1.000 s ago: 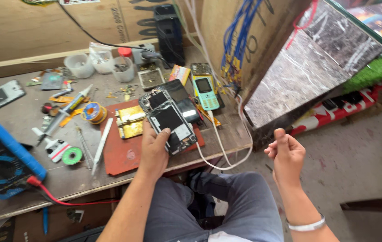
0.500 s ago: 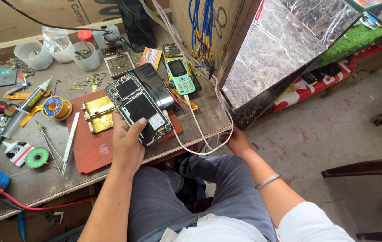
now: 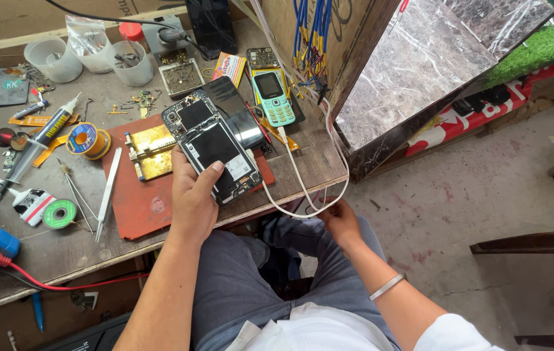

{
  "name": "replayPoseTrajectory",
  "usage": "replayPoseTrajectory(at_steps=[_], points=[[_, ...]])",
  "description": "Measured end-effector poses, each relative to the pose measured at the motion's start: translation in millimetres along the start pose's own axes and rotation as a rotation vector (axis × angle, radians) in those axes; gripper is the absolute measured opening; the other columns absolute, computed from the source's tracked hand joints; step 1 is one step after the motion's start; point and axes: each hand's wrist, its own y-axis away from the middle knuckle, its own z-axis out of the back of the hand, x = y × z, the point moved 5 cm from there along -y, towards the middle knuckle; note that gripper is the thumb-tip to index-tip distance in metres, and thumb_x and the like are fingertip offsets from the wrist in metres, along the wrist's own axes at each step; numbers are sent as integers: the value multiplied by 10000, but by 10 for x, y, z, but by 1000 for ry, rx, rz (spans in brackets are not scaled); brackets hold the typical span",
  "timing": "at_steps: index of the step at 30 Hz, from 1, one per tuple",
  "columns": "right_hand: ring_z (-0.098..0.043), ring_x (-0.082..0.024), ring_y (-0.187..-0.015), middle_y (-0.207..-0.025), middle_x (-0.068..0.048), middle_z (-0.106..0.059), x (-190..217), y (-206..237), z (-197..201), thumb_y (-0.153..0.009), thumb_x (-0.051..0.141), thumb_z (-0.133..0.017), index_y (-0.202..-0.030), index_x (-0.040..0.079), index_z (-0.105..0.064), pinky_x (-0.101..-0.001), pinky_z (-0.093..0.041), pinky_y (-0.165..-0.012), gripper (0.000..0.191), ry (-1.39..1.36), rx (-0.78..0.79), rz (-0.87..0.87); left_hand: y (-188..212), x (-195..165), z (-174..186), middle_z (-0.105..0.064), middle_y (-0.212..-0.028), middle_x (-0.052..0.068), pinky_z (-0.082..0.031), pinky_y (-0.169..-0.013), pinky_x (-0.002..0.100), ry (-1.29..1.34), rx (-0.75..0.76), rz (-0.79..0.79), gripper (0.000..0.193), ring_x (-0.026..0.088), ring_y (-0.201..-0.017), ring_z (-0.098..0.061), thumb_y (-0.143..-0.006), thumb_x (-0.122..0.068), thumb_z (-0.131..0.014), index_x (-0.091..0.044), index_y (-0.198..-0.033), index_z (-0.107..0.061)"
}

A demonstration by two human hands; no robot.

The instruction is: The person tests smartphones at a repair workbench, connecting a charging cable and using a multimeter, then opens the back cover of a phone and works on its internal board. They handle the charging cable and small components, apply flux from a syringe, and solder the phone board with a soldering iron.

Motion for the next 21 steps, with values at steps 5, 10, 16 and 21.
replayPoseTrajectory(at_steps=[5,10,16,21], points=[[-603,-130,-753,-953,-51,-711,119,-11,-294,-817,18,-647,-1315,205,-605,-302,-489,-614,533,-41,281,23,0,8,5,-589,-1319,107,-541,-1038,374,23,9,-1,601,180,-1200,-621,-960,18,-607,-58,-1479,-314],[-684,-409,-1017,-1062,-199,-731,317,-344,-60,-1019,438,-542,-1155,121,-731,-489,-557,-837,394,975,217,218,-41,0,-16,-595,-1301,110,-554,-992,385,28,-11,7,630,188,-1171,-627,-942,25,-592,-73,-1489,-296],[-715,-397,-1029,-1053,-198,-768,279,-422,941,-886,442,-697,-1091,82,-738,-478,-562,-898,416,1030,-20,93,-66,-26,-44,-594,-1302,125,-555,-973,369,-13,-3,25,592,185,-1161,-627,-936,17,-584,-41,-1452,-300],[-795,-275,-830,-979,-141,-810,-49,-221,1480,-909,240,-715,-1167,92,-729,-402,-597,-775,297,703,-224,-126,-62,-27,-46,-586,-1299,132,-560,-963,358,-34,2,4,594,173,-1159,-623,-937,13,-590,-28,-1449,-293]])
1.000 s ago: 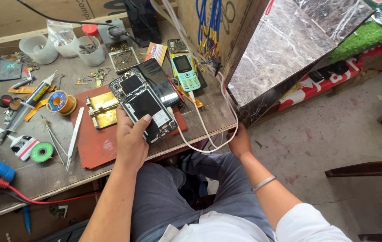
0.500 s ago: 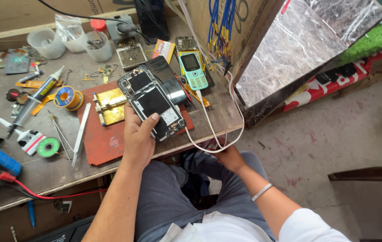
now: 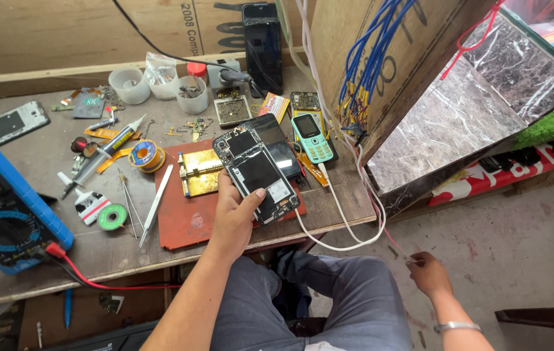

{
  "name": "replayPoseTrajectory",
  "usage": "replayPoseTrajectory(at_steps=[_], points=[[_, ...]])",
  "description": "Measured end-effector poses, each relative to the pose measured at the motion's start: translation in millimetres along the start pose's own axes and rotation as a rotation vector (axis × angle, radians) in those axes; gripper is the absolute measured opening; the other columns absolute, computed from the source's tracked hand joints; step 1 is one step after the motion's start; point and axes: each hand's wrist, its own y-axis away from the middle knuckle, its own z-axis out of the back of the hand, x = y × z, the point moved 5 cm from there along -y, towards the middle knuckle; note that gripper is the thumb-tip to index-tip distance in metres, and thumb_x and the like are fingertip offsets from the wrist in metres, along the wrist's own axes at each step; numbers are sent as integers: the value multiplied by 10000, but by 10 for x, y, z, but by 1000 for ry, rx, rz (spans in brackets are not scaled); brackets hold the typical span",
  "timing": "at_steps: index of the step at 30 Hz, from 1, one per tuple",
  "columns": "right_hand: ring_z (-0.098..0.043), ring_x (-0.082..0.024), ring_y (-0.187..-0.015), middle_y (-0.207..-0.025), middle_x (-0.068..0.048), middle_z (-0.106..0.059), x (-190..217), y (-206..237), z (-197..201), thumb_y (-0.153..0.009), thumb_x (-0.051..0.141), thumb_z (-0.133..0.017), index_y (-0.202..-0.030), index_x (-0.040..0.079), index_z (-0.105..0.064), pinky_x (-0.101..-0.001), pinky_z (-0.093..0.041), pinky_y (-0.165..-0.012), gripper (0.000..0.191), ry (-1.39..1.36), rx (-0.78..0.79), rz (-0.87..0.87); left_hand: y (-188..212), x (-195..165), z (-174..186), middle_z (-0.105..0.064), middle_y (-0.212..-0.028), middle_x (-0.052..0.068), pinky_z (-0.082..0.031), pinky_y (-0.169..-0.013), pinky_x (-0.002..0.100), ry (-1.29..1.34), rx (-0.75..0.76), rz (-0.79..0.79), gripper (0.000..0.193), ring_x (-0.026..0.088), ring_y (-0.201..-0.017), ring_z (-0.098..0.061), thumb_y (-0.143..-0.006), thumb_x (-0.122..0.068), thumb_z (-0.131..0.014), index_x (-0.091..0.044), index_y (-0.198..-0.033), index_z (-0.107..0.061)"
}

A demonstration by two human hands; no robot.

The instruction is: The person tests smartphones at a repair workbench, connecting a charging cable and using a multimeter, then opens the back cover of a phone and works on its internal board. They handle the charging cable and small components, apply flux from a syringe, and solder the phone board with a soldering iron.

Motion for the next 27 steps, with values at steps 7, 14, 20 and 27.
replayPoseTrajectory(at_steps=[7,14,20,27], points=[[-651,-153,-963,-1099,-87,-693,303,368,668,-1050,-21,-583,-1256,-38,-661,-287,-552,-906,221,-978,-518,653,-10,-32,-29,-601,-1307,141,-559,-981,356,-64,5,-18,684,200,-1194,-633,-927,-24,-679,-39,-1468,-262],[-520,-90,-635,-799,-45,-596,1734,1069,971,-1123,176,-621,-1366,12,-570,-228,-444,-584,297,-992,-20,997,9,-100,-73,-585,-1344,116,-545,-1042,355,-72,19,-25,906,210,-1247,-623,-800,28,-808,-67,-1488,-226],[-656,-64,-797,-1116,-51,-762,2563,1587,213,-999,112,-545,-1399,27,-585,-228,-556,-684,411,-727,461,790,35,-137,-88,-580,-1338,121,-546,-1047,352,-71,16,-45,919,209,-1238,-628,-784,43,-819,-67,-1478,-228],[-588,-24,-772,-899,-10,-713,2656,1696,-74,-950,120,-725,-1205,0,-758,-196,-487,-659,284,-767,397,649,35,-135,-75,-582,-1322,127,-551,-1045,362,-52,13,-42,871,209,-1222,-631,-786,54,-822,-55,-1443,-260]])
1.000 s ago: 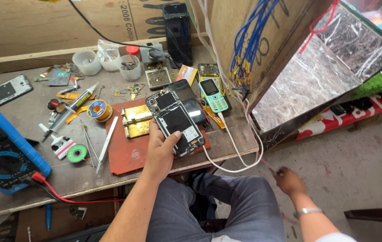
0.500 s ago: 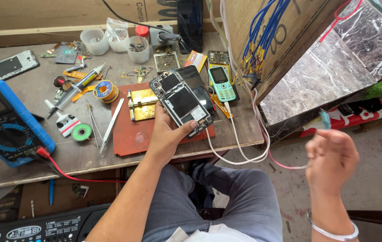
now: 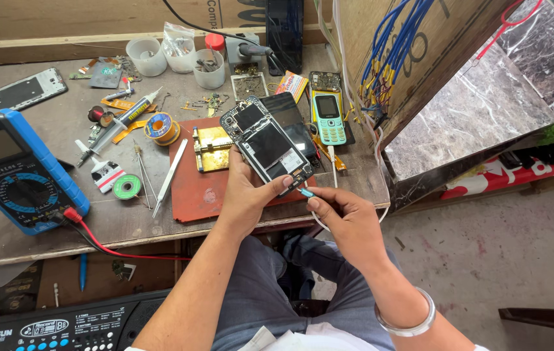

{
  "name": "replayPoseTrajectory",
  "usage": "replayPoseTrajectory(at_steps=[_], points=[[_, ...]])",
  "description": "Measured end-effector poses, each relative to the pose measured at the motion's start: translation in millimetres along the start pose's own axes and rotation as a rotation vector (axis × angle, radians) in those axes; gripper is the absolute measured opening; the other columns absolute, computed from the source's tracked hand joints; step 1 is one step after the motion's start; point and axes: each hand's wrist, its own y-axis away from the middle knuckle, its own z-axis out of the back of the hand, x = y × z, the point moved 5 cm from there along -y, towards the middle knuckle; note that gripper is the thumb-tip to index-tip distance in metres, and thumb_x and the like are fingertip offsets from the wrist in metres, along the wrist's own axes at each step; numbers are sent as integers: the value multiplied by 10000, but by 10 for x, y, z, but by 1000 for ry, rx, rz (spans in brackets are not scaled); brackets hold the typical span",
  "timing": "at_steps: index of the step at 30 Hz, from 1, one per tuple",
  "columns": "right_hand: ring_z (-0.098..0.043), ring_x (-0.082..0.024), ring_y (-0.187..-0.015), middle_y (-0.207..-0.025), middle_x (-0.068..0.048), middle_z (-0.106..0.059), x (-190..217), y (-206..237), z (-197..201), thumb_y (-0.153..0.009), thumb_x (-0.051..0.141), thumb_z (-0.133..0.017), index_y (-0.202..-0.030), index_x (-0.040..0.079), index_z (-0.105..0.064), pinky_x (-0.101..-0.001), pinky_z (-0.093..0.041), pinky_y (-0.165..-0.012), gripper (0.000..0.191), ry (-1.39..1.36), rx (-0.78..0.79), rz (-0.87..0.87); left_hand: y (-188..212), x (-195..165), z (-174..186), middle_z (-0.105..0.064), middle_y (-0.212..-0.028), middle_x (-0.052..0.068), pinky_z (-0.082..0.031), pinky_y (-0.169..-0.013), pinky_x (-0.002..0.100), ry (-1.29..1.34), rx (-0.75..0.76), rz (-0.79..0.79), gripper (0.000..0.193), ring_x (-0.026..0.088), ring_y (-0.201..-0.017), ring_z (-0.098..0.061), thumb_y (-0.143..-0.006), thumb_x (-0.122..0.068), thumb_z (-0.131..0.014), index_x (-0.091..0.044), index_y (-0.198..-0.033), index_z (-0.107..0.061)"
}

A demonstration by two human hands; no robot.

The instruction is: The person tests smartphones at a repair workbench, connecting a charging cable and using a multimeter, then opens the back cover of a phone and works on its internal board. They handle the charging cable and small components, apply flux from a syringe, and solder the phone board with a soldering iron.

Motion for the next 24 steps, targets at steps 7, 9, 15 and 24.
replayPoseTrajectory(at_steps=[7,9,15,24], points=[[-631,-20,-740,-850,10,-744,28,9,-27,-906,94,-758,-1124,-2,-764,-190,-514,-651,238,-15,-76,15,8,-24,-21,-572,-1335,113,-541,-1060,354,2,3,-18,872,200,-1245,-618,-787,55,-820,-61,-1446,-261],[-636,-26,-714,-820,2,-746,49,10,-32,-901,93,-764,-1116,1,-770,-198,-521,-633,234,44,-85,23,8,-22,-28,-571,-1342,109,-536,-1068,352,14,3,-17,861,199,-1255,-613,-795,49,-819,-59,-1443,-262],[-645,-34,-691,-792,-5,-742,71,33,-43,-894,84,-768,-1104,3,-780,-206,-532,-622,226,101,-92,47,12,-11,-17,-581,-1334,120,-532,-1063,365,-3,-13,-6,838,209,-1248,-616,-811,33,-811,-55,-1445,-270],[-682,-40,-739,-833,-15,-762,70,21,-49,-903,68,-754,-1108,-5,-769,-205,-549,-656,218,55,-94,66,24,-24,-44,-579,-1338,120,-520,-1075,361,-19,3,-27,831,207,-1247,-620,-822,18,-810,-60,-1444,-264]])
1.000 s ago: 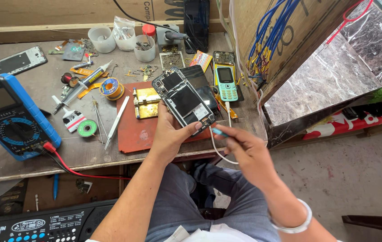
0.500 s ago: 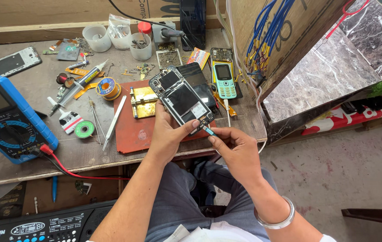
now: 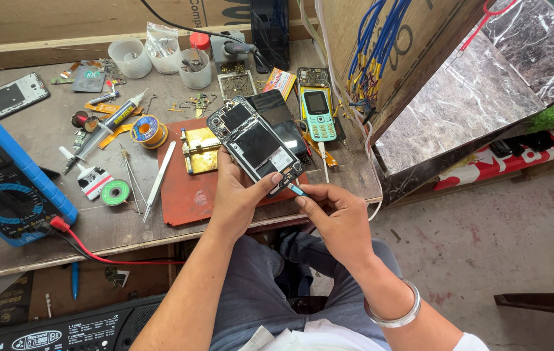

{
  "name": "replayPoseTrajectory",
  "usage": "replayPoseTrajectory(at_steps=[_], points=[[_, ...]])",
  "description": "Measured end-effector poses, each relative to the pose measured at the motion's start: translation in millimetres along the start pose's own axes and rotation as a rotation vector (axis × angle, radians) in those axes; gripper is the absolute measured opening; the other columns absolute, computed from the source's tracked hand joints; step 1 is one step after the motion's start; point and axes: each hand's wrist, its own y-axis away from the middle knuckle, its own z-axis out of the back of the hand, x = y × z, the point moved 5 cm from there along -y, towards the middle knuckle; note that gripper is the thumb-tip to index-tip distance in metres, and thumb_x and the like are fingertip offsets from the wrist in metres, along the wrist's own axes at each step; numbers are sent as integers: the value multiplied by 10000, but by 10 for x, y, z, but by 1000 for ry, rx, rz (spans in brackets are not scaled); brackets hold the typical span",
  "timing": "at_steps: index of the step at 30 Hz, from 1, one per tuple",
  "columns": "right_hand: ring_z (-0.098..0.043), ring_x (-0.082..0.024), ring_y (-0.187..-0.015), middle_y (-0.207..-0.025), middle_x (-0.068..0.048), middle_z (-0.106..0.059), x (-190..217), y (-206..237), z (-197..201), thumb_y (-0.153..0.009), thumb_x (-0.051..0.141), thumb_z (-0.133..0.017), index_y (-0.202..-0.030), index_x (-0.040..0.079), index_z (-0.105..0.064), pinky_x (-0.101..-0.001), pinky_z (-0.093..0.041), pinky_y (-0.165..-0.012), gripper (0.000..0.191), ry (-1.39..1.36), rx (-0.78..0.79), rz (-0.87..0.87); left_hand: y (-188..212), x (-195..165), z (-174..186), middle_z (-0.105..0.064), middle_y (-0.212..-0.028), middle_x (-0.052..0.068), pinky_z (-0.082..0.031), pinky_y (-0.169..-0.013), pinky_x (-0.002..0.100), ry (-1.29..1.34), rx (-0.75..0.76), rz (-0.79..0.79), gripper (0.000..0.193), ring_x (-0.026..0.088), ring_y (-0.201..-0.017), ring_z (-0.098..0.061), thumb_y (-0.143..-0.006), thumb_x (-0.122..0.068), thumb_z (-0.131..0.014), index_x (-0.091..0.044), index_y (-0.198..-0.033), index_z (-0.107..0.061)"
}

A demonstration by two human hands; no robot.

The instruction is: The person tests smartphones at a repair workbench, connecting a charging cable and using a multimeter, then opens the back cover of a phone and works on its internal board. They handle the charging cable and small components, apply flux from a syringe, and solder the phone board with a soldering iron.

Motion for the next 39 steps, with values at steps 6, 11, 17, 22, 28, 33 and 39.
replayPoseTrajectory(at_steps=[6,11,17,22,28,33,39], points=[[-676,-37,-689,-785,-23,-767,99,21,6,-892,75,-762,-1080,16,-785,-207,-535,-599,199,125,-38,75,1,-11,-18,-589,-1321,127,-532,-1058,341,-131,-27,-37,782,188,-1227,-631,-850,20,-793,-42,-1428,-271],[-679,-49,-660,-774,-35,-771,143,11,-2,-887,85,-767,-1066,25,-793,-218,-520,-565,190,185,-83,106,-5,-3,-62,-594,-1273,112,-572,-1004,324,-193,-51,-69,725,174,-1166,-657,-841,76,-747,-39,-1383,-281],[-729,-72,-711,-815,-53,-786,160,-14,-55,-894,75,-757,-1056,13,-775,-231,-557,-622,174,168,-113,182,-38,7,-75,-602,-1242,117,-578,-955,303,-157,-66,-59,666,169,-1125,-668,-844,102,-738,-42,-1330,-306],[-741,-88,-718,-826,-61,-788,148,-45,-87,-891,72,-758,-1047,12,-771,-245,-572,-639,168,160,-121,189,-51,31,-70,-590,-1239,103,-586,-926,300,-138,-97,-31,670,163,-1116,-662,-835,107,-734,-47,-1328,-307],[-754,-100,-726,-834,-64,-798,239,-77,-110,-887,77,-765,-1034,22,-766,-249,-576,-648,157,152,-70,209,-57,25,-18,-585,-1238,92,-575,-926,316,-103,-101,4,687,157,-1112,-648,-832,62,-755,-51,-1350,-317],[-749,-114,-786,-902,-74,-792,352,-40,15,-845,128,-803,-1085,28,-769,-252,-568,-674,262,303,-4,304,3,15,8,-587,-1273,91,-536,-980,319,-99,-98,-38,720,162,-1153,-628,-844,6,-781,-45,-1392,-318],[-713,-96,-896,-1049,-55,-767,53,-235,205,-976,192,-655,-1321,0,-638,-250,-590,-756,395,-47,72,22,22,72,-23,-635,-1285,148,-546,-1006,332,-187,61,64,696,182,-1194,-650,-887,-29,-752,-38,-1430,-317]])
